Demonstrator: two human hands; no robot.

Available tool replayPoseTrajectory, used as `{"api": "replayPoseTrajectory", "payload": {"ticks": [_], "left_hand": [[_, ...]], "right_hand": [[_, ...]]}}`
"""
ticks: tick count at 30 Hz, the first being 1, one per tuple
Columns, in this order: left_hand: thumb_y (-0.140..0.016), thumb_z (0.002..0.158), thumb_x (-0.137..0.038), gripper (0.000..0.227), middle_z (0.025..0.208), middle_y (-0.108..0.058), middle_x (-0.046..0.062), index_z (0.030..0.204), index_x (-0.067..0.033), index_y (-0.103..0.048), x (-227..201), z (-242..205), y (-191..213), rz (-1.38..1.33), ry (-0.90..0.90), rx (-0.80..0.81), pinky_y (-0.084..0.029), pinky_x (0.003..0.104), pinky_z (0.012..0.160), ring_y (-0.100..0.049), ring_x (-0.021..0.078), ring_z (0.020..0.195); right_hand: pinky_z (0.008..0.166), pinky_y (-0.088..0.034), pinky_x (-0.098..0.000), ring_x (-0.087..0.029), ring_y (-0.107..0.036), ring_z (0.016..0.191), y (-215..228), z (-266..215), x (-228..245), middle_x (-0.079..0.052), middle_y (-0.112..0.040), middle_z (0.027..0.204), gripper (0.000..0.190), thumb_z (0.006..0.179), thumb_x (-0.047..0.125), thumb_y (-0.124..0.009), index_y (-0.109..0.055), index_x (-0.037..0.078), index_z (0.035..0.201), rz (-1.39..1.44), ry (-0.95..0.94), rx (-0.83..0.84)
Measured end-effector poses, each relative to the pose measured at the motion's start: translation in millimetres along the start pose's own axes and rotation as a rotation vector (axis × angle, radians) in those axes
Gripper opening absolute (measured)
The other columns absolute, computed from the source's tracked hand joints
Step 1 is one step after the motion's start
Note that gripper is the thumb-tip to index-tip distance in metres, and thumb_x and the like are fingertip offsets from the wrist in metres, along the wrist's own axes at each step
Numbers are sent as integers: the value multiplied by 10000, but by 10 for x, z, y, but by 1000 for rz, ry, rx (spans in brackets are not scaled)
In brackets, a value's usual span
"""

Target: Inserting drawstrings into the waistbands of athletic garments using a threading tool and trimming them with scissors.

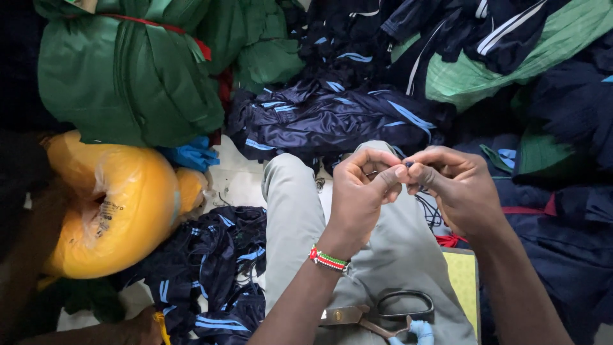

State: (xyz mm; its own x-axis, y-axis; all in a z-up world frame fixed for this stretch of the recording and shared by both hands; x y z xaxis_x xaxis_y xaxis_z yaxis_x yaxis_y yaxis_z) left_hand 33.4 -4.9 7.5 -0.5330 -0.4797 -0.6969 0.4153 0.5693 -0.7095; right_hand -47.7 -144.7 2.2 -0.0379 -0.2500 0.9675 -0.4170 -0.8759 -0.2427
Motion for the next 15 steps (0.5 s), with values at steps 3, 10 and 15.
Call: {"api": "replayPoseTrajectory", "payload": {"ticks": [3,10,15], "left_hand": [[-718,898,-5,144,830,-687,62,1031,-9,-664,12,-18,42,68,43,-31,-490,181,569,-599,85,640],[-692,910,21,121,739,-618,54,1024,21,-732,232,66,165,171,40,-39,-361,174,494,-481,54,574],[-708,919,-20,93,830,-604,-10,988,14,-761,-89,165,53,321,-10,80,-336,187,560,-436,41,646]], "right_hand": [[715,-501,-280,-161,-591,795,-67,-21,38,-129,-708,944,157,949,41,-668,-695,-51,1073,-45,-52,23],[767,-446,-298,-148,-511,823,-373,-85,447,-80,-570,1006,41,1047,34,-588,-619,8,1043,-583,366,-78],[958,-410,-247,-138,-512,1027,-267,-128,614,-75,-542,1156,24,1101,16,-555,-552,39,1104,-452,395,-112]]}}
Point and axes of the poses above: each hand's wrist, its own z-axis towards the middle knuckle, its own y-axis out of the back of the hand, x = y × z, the point moved 4 cm from there along z, towards the middle knuckle
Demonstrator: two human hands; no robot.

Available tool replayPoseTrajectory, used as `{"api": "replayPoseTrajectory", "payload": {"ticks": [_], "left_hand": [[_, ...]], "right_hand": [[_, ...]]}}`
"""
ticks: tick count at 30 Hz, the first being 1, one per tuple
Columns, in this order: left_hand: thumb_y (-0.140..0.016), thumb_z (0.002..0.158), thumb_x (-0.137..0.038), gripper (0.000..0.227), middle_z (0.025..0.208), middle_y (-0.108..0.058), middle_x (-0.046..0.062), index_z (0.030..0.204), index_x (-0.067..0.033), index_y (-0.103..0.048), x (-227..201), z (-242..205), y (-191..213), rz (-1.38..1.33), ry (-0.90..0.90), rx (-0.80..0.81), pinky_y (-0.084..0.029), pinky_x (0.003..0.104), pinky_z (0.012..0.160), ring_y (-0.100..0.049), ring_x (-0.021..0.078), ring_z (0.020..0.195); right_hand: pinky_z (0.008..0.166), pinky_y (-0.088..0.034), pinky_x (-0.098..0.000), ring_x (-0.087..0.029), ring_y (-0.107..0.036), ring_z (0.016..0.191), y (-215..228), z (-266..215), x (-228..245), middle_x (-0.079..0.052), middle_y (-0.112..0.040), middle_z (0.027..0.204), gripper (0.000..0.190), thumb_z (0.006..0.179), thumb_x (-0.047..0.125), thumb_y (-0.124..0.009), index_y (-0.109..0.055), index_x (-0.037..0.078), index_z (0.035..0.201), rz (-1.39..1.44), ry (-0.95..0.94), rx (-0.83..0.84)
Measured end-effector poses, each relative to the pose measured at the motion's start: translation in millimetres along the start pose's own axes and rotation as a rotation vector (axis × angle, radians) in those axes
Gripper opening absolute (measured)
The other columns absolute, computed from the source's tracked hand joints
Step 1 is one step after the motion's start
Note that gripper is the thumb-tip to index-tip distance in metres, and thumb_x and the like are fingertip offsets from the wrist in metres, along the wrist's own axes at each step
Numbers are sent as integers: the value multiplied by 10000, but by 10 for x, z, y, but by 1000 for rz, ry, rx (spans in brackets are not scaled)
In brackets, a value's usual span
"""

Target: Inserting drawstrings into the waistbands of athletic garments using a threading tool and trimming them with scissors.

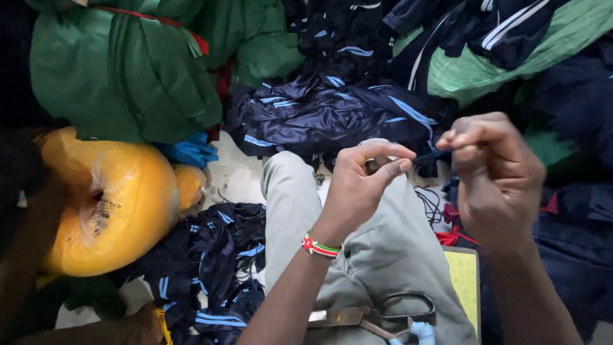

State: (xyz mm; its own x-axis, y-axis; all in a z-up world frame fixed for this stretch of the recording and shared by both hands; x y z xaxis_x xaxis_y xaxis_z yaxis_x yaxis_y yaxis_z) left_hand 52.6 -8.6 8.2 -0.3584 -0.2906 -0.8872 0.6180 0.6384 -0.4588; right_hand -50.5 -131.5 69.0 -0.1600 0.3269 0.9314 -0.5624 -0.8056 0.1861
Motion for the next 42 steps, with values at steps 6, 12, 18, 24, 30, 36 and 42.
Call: {"api": "replayPoseTrajectory", "payload": {"ticks": [6,12,18,24,30,36,42], "left_hand": [[-694,837,39,174,602,-493,-57,923,-61,-807,231,134,261,412,15,-109,-266,228,483,-330,53,537],[-720,846,-24,102,577,-499,-51,884,-71,-802,108,326,442,638,78,-262,-331,248,476,-379,73,505],[-639,868,-9,157,857,-586,45,893,-63,-784,111,658,347,740,-137,-38,-449,273,536,-515,132,608],[-618,860,49,223,785,-604,20,1066,-36,-621,687,1505,926,411,76,177,-429,229,571,-527,82,653],[-744,781,-294,230,944,-717,94,954,-163,-819,2008,2768,2963,1280,272,325,-564,398,790,-677,266,824],[-618,856,-290,406,1729,-148,-65,1254,-268,-696,3037,3246,4580,2000,446,262,-284,647,1039,-56,325,1581],[-807,674,-73,116,841,-693,68,774,-31,-766,1958,3296,3712,1196,-156,-243,-547,345,707,-661,247,728]], "right_hand": [[1080,-590,-298,-124,-552,1117,356,35,-47,-11,-525,1179,117,1174,142,-584,-485,135,1237,210,113,-182],[1064,-493,-198,-31,-503,1126,599,89,-606,79,-493,1226,170,1199,370,-588,-481,242,1227,249,-78,-288],[1024,-448,-440,-399,-401,1342,-46,586,-743,-235,-234,1675,710,826,-114,-728,-505,-101,1500,-677,118,37],[545,-375,-331,-158,-420,577,-390,608,-1945,-42,-538,648,374,1052,188,-501,-580,29,723,-336,-487,234],[743,-506,-314,-187,-569,723,-160,816,-2799,-109,-585,750,419,1138,182,-465,-583,-40,803,-202,-759,67],[645,-426,-319,-210,-528,659,-12,830,-3165,-149,-677,743,483,1166,179,-481,-636,-78,787,-401,-820,37],[614,-414,-314,-201,-527,649,164,726,-2932,-149,-645,728,467,1169,188,-476,-641,-64,811,-294,-843,-39]]}}
Point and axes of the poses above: each hand's wrist, its own z-axis towards the middle knuckle, its own y-axis out of the back of the hand, x = y × z, the point moved 4 cm from there along z, towards the middle knuckle
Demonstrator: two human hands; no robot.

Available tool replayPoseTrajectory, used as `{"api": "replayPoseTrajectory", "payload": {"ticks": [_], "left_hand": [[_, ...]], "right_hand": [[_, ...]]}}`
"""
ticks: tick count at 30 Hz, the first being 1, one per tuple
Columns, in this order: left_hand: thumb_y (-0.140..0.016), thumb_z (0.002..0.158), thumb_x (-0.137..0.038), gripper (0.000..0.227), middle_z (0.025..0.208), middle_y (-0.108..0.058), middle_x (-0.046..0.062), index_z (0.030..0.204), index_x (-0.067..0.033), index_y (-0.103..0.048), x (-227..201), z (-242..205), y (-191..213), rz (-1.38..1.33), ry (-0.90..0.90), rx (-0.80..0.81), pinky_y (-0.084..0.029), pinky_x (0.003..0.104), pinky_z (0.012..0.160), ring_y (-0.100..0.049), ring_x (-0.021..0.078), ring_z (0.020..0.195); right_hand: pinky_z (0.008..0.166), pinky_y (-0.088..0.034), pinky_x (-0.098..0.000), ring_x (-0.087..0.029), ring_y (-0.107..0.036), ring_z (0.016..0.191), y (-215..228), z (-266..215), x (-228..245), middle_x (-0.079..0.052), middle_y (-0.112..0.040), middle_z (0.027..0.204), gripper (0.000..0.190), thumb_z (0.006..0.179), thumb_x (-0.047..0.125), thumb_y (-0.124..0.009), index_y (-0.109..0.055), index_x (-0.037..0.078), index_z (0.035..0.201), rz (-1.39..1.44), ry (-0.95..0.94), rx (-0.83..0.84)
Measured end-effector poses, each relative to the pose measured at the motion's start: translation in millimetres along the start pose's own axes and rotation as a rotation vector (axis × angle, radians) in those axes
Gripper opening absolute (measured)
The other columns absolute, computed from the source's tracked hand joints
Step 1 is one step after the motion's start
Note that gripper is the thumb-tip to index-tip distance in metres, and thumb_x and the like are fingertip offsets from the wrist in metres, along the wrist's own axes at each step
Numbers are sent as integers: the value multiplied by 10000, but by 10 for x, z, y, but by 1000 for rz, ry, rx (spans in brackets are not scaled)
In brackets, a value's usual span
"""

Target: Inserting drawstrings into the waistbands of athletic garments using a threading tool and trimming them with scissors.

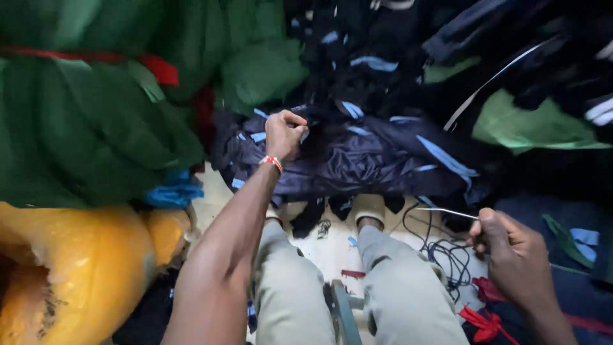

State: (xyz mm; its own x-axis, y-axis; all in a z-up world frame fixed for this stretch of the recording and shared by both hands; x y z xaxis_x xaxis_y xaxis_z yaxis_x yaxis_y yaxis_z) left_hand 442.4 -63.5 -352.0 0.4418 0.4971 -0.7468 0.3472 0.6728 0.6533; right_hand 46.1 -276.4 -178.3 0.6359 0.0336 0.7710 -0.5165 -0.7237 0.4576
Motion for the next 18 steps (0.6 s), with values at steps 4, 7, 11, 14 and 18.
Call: {"api": "replayPoseTrajectory", "payload": {"ticks": [4,7,11,14,18], "left_hand": [[-685,690,-14,111,721,-666,22,792,-43,-717,-1324,-231,670,-455,181,-144,-489,240,607,-545,112,620],[-627,732,23,238,777,-604,13,950,-43,-695,-2282,-687,1213,-784,160,-133,-453,233,646,-514,105,672],[-595,836,98,437,828,-627,56,1264,8,-581,-3189,-1671,1633,-1552,323,63,-423,210,695,-567,100,742],[-667,875,108,359,917,-703,141,1212,25,-575,-3601,-2285,1687,-1699,335,64,-531,224,713,-665,151,775],[-832,717,154,423,842,-699,144,1093,86,-650,-3784,-2818,1837,-1481,381,-212,-640,311,678,-732,204,702]], "right_hand": [[588,-401,-327,-183,-432,632,295,-291,4,-110,-498,726,317,1172,135,-418,-583,-47,971,266,128,-29],[571,-336,-319,-152,-330,620,506,-576,262,-51,-373,716,277,1169,175,-366,-460,27,954,540,226,-23],[552,-329,-267,-119,-408,657,527,-1133,477,-28,-473,770,165,1139,256,-459,-498,115,1063,723,295,40],[826,-526,-303,-194,-674,882,176,-1830,1175,-92,-729,1036,341,801,-33,-715,-752,4,1138,284,352,124],[671,-474,-303,-166,-689,849,-72,-2062,1152,-75,-823,963,421,735,88,-888,-467,102,741,124,477,120]]}}
Point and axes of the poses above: each hand's wrist, its own z-axis towards the middle knuckle, its own y-axis out of the back of the hand, x = y × z, the point moved 4 cm from there along z, towards the middle knuckle
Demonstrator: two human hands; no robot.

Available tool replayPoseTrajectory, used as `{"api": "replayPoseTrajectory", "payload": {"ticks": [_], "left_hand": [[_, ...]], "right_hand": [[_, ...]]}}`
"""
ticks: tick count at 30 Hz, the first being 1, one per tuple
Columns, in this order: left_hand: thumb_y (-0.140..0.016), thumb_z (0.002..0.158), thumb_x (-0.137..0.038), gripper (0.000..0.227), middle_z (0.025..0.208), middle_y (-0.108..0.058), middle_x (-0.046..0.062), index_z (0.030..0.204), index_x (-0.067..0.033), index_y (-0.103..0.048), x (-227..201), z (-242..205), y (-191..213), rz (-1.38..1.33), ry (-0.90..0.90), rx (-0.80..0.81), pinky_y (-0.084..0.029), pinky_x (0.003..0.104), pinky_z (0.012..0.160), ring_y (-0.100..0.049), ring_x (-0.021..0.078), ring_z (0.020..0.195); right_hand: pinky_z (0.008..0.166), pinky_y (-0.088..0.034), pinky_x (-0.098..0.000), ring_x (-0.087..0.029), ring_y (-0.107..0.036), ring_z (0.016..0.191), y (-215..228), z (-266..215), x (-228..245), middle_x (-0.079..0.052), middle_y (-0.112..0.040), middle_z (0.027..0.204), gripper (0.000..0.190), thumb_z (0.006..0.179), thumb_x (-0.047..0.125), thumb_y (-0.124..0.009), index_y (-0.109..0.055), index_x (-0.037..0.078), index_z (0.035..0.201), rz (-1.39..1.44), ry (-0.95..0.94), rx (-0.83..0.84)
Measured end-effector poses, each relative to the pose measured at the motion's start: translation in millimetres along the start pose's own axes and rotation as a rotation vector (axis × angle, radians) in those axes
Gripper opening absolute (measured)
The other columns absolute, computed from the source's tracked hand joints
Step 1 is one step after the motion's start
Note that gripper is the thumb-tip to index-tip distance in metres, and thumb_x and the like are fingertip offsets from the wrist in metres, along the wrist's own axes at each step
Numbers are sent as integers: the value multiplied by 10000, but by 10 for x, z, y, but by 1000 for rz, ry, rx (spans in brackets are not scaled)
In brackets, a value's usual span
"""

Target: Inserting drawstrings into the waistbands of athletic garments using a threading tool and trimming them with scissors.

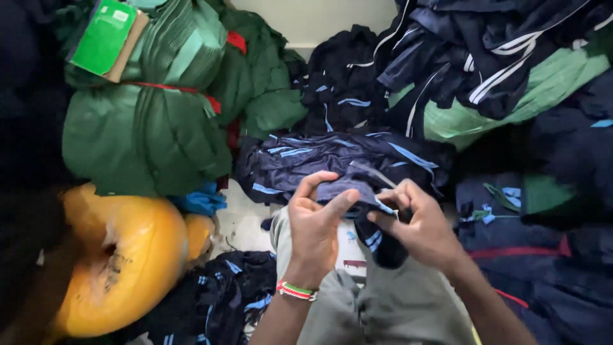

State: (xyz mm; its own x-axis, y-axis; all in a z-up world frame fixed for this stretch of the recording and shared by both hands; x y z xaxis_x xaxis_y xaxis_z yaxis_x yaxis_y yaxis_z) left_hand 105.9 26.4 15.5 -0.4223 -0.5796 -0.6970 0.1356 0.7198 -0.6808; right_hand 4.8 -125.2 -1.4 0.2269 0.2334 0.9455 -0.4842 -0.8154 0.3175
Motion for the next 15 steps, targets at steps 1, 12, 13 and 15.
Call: {"api": "replayPoseTrajectory", "payload": {"ticks": [1,12,13,15], "left_hand": [[-853,686,155,454,841,-713,143,1091,85,-661,-102,-92,56,74,-47,-43,-644,296,655,-728,193,689],[-892,624,-374,767,1245,-540,105,1296,-128,-618,-176,-458,26,1165,-525,488,-371,456,1122,-525,358,1217],[-836,656,-220,486,969,-602,45,1112,-159,-681,-170,-403,18,1093,-486,404,-446,353,897,-597,242,948],[-778,689,-66,271,694,-665,-14,929,-188,-744,-171,-319,12,1017,-445,328,-522,250,672,-669,126,679]], "right_hand": [[618,-429,-280,-150,-594,728,10,18,-19,-54,-682,784,331,722,38,-891,-566,40,786,69,36,26],[656,-433,-243,-111,-606,697,-75,-184,472,-49,-773,803,273,712,-48,-859,-631,65,812,93,297,95],[653,-413,-232,-103,-587,708,-87,-171,510,-43,-777,831,323,723,-11,-879,-579,84,798,105,305,99],[649,-394,-221,-95,-568,718,-46,-127,483,-38,-781,860,382,734,26,-899,-528,103,784,114,312,96]]}}
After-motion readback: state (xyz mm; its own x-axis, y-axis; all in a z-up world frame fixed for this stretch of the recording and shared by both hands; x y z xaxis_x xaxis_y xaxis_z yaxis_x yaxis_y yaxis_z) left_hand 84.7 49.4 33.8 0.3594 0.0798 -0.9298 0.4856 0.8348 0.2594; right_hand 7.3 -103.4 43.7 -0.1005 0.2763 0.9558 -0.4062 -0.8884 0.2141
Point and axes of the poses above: each hand's wrist, its own z-axis towards the middle knuckle, its own y-axis out of the back of the hand, x = y × z, the point moved 4 cm from there along z, towards the middle knuckle
